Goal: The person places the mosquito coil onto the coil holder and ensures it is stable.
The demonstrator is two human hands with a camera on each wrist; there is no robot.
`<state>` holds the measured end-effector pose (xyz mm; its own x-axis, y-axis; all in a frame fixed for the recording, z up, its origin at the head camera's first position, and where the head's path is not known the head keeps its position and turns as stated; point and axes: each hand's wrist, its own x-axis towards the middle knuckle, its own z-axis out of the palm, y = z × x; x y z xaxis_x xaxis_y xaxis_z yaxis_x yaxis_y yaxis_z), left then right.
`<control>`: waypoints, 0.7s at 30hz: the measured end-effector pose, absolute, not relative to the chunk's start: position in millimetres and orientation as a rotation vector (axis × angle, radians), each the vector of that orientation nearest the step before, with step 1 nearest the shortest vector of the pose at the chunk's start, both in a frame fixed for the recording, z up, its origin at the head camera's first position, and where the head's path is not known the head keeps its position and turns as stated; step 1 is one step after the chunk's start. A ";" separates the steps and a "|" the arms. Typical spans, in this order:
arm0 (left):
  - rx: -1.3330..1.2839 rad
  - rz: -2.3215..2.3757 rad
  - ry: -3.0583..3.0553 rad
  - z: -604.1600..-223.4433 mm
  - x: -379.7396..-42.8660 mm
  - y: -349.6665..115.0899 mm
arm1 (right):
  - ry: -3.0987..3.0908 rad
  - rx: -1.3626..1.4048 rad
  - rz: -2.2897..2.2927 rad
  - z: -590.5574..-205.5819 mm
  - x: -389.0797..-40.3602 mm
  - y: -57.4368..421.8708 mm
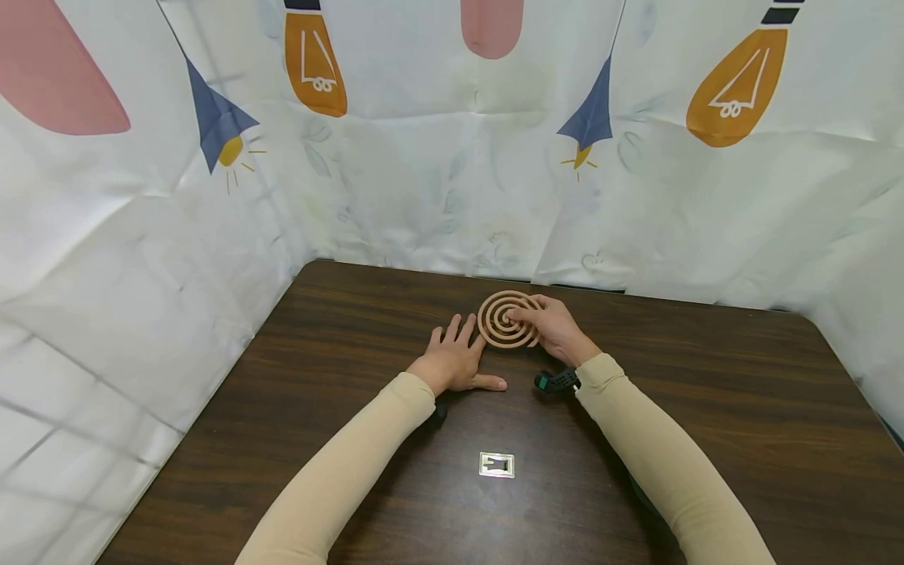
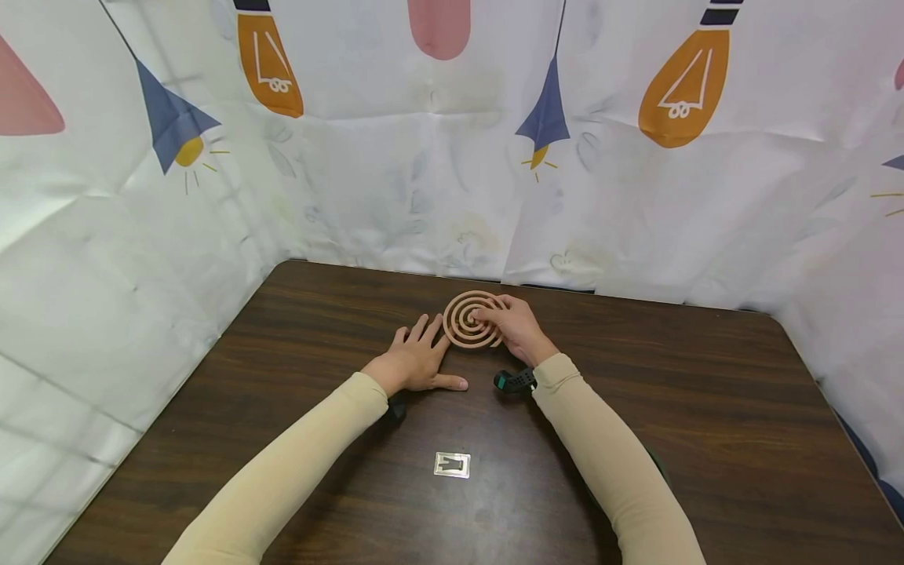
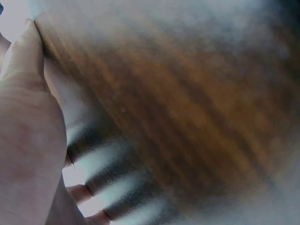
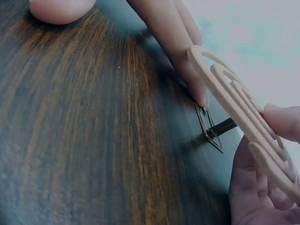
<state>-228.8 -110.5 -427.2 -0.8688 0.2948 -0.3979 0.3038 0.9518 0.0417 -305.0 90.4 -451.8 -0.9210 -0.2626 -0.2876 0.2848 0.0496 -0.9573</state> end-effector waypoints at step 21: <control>0.433 -0.028 2.698 -427.4 -229.1 -110.9 | 1.975 0.033 -1.929 -454.4 -304.7 88.5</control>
<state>-229.1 -110.9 -427.4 -0.8694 0.2959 -0.3956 0.3040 0.9517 0.0439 -304.7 88.5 -454.4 -0.9281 -0.2430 -0.2821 0.2763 0.0584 -0.9593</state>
